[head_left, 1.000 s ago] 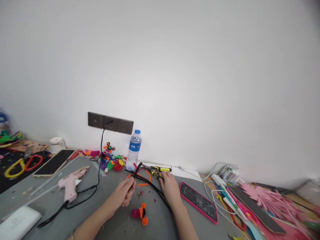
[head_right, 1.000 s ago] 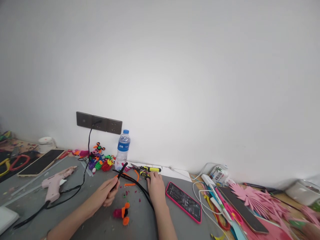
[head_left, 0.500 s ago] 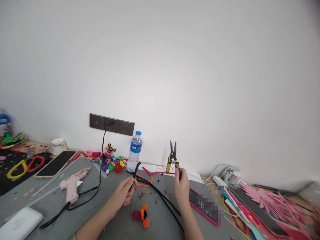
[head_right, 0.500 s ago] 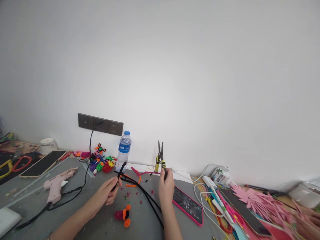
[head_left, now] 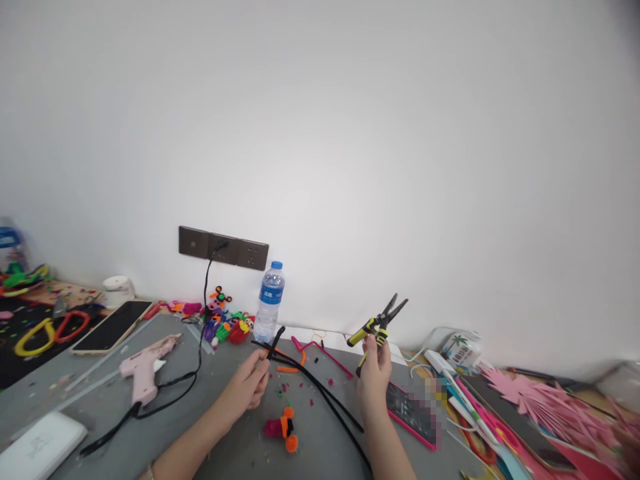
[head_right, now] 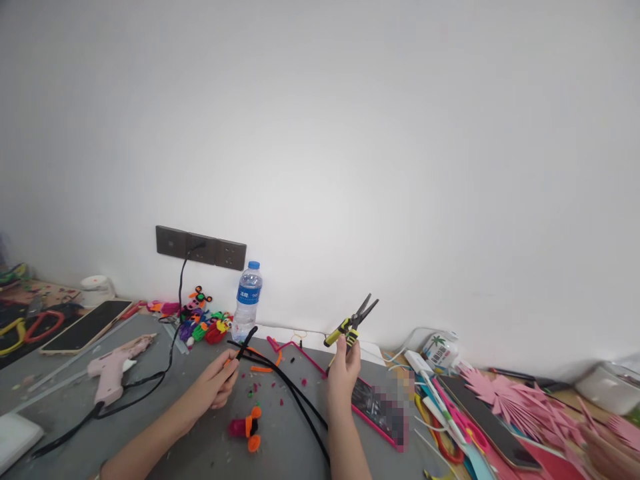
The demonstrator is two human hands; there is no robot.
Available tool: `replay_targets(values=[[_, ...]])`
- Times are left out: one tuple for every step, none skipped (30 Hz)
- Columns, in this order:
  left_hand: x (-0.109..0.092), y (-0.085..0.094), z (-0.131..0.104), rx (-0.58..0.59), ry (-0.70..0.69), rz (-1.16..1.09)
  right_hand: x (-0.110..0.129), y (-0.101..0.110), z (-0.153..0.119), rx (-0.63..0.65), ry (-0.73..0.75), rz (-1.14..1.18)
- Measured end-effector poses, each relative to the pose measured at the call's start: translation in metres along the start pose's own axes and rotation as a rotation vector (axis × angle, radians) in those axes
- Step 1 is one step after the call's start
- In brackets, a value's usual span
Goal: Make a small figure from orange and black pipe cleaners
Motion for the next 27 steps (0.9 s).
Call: replay_targets(values=[[0.000,0.001,0.000,-0.007,-0.010,0.005,-0.004,-0.004,0.001,0.040,-0.070,0.076],[0.000,0.002,0.001,-0.022,-0.019,0.009,-0.007,-0.009,0.000,0.099,-0.153,0.161],[-0.001,0.004,0.001,-0.041,-0.029,0.011,-0.010,-0.016,-0.002,0.170,-0.243,0.247],[-0.001,0.006,0.001,-0.062,-0.036,0.012,-0.011,-0.024,-0.005,0.249,-0.325,0.324],[-0.002,0.008,0.001,-0.081,-0.041,0.013,-0.010,-0.032,-0.010,0.322,-0.394,0.385],[-0.002,0.010,0.000,-0.094,-0.044,0.012,-0.007,-0.039,-0.015,0.382,-0.447,0.435],[-0.002,0.011,0.001,-0.099,-0.044,0.011,-0.004,-0.045,-0.021,0.437,-0.491,0.477],[-0.002,0.011,0.001,-0.099,-0.043,0.010,0.000,-0.051,-0.027,0.488,-0.529,0.515],[-0.002,0.011,0.001,-0.096,-0.043,0.006,0.004,-0.057,-0.033,0.543,-0.564,0.554],[-0.002,0.011,0.001,-0.092,-0.045,-0.001,0.008,-0.063,-0.039,0.604,-0.598,0.595],[-0.002,0.011,0.002,-0.092,-0.050,-0.012,0.013,-0.069,-0.046,0.662,-0.629,0.635],[-0.003,0.012,0.002,-0.098,-0.057,-0.028,0.017,-0.074,-0.052,0.718,-0.658,0.671],[-0.004,0.013,0.002,-0.112,-0.067,-0.045,0.021,-0.078,-0.058,0.768,-0.686,0.699],[-0.005,0.015,0.001,-0.134,-0.076,-0.062,0.025,-0.082,-0.064,0.811,-0.709,0.718],[-0.007,0.017,0.000,-0.163,-0.087,-0.075,0.029,-0.085,-0.069,0.851,-0.729,0.729],[-0.009,0.020,-0.001,-0.194,-0.097,-0.084,0.031,-0.088,-0.074,0.886,-0.743,0.734],[-0.011,0.023,-0.002,-0.227,-0.108,-0.086,0.034,-0.090,-0.079,0.919,-0.755,0.732],[-0.013,0.026,-0.002,-0.256,-0.120,-0.085,0.035,-0.092,-0.083,0.952,-0.767,0.723],[-0.015,0.029,-0.003,-0.277,-0.132,-0.084,0.036,-0.093,-0.088,0.984,-0.780,0.709],[-0.016,0.031,-0.003,-0.293,-0.142,-0.084,0.036,-0.094,-0.092,1.017,-0.794,0.691],[-0.016,0.033,-0.002,-0.302,-0.150,-0.087,0.036,-0.095,-0.097,1.056,-0.810,0.673],[-0.016,0.036,-0.002,-0.307,-0.156,-0.091,0.036,-0.096,-0.102,1.100,-0.827,0.656],[-0.015,0.038,-0.001,-0.309,-0.158,-0.097,0.036,-0.097,-0.108,1.152,-0.847,0.642],[-0.013,0.040,0.000,-0.310,-0.156,-0.102,0.036,-0.098,-0.115,1.210,-0.868,0.628],[-0.011,0.041,0.001,-0.312,-0.155,-0.107,0.037,-0.099,-0.121,1.270,-0.891,0.613],[-0.009,0.043,0.002,-0.313,-0.154,-0.113,0.037,-0.099,-0.127,1.324,-0.911,0.596],[-0.008,0.045,0.002,-0.315,-0.158,-0.116,0.037,-0.099,-0.132,1.367,-0.926,0.578]])
Point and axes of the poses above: each hand's wrist, its own z-axis towards the middle knuckle, its own y-axis out of the back of the hand, x = y × z, the point moved 7 cm from there along z, towards the middle knuckle, and after that the axes turned 3 degrees about x, right-handed, at the moved point
